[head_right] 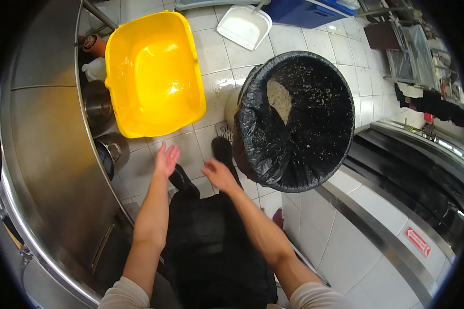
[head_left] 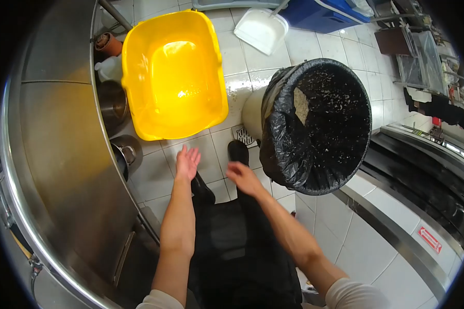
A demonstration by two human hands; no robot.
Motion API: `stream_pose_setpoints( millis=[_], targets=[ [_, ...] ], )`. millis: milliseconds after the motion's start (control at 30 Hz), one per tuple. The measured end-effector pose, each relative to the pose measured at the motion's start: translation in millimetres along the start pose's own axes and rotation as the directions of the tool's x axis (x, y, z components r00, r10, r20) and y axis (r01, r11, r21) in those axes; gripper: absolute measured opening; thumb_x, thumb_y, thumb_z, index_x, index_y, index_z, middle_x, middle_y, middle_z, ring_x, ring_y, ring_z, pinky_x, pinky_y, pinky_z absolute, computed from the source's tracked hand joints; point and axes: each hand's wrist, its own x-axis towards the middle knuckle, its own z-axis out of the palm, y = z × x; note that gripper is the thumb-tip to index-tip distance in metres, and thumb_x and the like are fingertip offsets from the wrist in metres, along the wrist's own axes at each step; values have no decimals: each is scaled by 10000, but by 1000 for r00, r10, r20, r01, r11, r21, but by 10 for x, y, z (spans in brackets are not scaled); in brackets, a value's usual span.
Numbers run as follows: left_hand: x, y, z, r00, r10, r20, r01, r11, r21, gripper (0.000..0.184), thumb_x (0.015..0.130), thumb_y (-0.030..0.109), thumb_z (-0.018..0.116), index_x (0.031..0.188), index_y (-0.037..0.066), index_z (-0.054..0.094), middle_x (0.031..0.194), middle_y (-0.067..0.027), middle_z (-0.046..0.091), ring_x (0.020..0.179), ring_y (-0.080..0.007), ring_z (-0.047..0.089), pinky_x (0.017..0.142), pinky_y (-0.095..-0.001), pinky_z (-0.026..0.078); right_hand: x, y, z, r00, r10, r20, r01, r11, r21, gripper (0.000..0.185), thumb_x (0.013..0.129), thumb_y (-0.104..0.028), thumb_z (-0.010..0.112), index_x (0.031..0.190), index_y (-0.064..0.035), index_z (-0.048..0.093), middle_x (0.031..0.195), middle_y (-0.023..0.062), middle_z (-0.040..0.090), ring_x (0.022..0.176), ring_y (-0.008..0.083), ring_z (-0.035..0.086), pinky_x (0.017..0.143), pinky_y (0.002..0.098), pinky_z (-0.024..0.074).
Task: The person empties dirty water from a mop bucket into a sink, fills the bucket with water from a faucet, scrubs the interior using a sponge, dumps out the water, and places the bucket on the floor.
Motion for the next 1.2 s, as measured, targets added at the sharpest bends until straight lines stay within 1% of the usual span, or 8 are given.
stream_pose_setpoints(
  millis=[133,433,667,767,833,933,1000,1200],
  targets=[
    [471,292,394,965,47,259,-52,999,13,730,1017,291,529,1543,128,49,1533,-228,310,1413,-340,357,1118,-480,372,-1193,119,-455,851,508,133,-502,711,492,560,911,-296,687,1389,-72,499,1230,127,619,1105,233,614,941,360,479],
    [-816,-11,817,986,164,-9,-88,571,816,760,903,183,641,1530,88,223,1219,-140,614,959,-197,614,790,-337,520,-1108,-603,-1040,908,388,-157,265,-242,933,416,910,-193,674,1251,-5,527,1244,149,602,1153,322,586,1038,466,479],
    [-2437,-489,1580,983,-159,95,34,660,751,702,864,155,722,1471,94,376,1358,-185,530,1132,-227,599,906,-381,511,-733,-374,-1031,785,595,-173,362,-213,908,290,817,-29,582,1104,1,614,1135,141,659,1043,325,642,953,472,545],
    [-3279,-57,1958,719,300,628,-580,-239,779,562,857,127,704,1368,18,497,1427,-230,484,1307,-359,504,1063,-399,430,-782,-453,-1082,756,613,-229,394,-146,908,340,778,-50,564,1114,-11,605,1131,122,648,1050,311,633,947,477,536],
    [-4157,738,2338,625,419,659,-468,-475,745,511,821,104,715,1301,12,567,1405,-220,516,1324,-358,488,1092,-410,398,-787,-397,-1057,764,591,-258,383,-95,919,343,776,-62,562,1113,-8,603,1134,121,644,1057,307,629,942,473,538],
    [-4722,1598,1950,297,845,445,-398,-314,862,433,930,236,655,1289,6,579,1172,-132,620,1106,-236,586,957,-360,467,-788,-183,-996,779,536,-324,404,-34,914,363,768,-94,564,1117,-2,594,1139,117,633,1066,292,618,919,453,546],
    [-4878,2038,1399,205,920,335,29,-348,937,471,936,287,668,1286,-12,569,1149,-123,612,1035,-224,587,907,-353,466,-741,5,-976,742,538,-399,476,-4,879,371,766,-111,565,1118,0,595,1137,116,631,1049,289,620,914,435,543],
    [-4581,1734,-519,384,923,29,76,-63,995,471,912,336,683,1173,-51,619,1021,-123,666,922,-218,595,876,-337,456,-405,671,-1083,728,455,-513,564,29,825,389,731,-152,574,1079,20,603,1068,127,647,972,287,653,855,423,563]
  ],
)
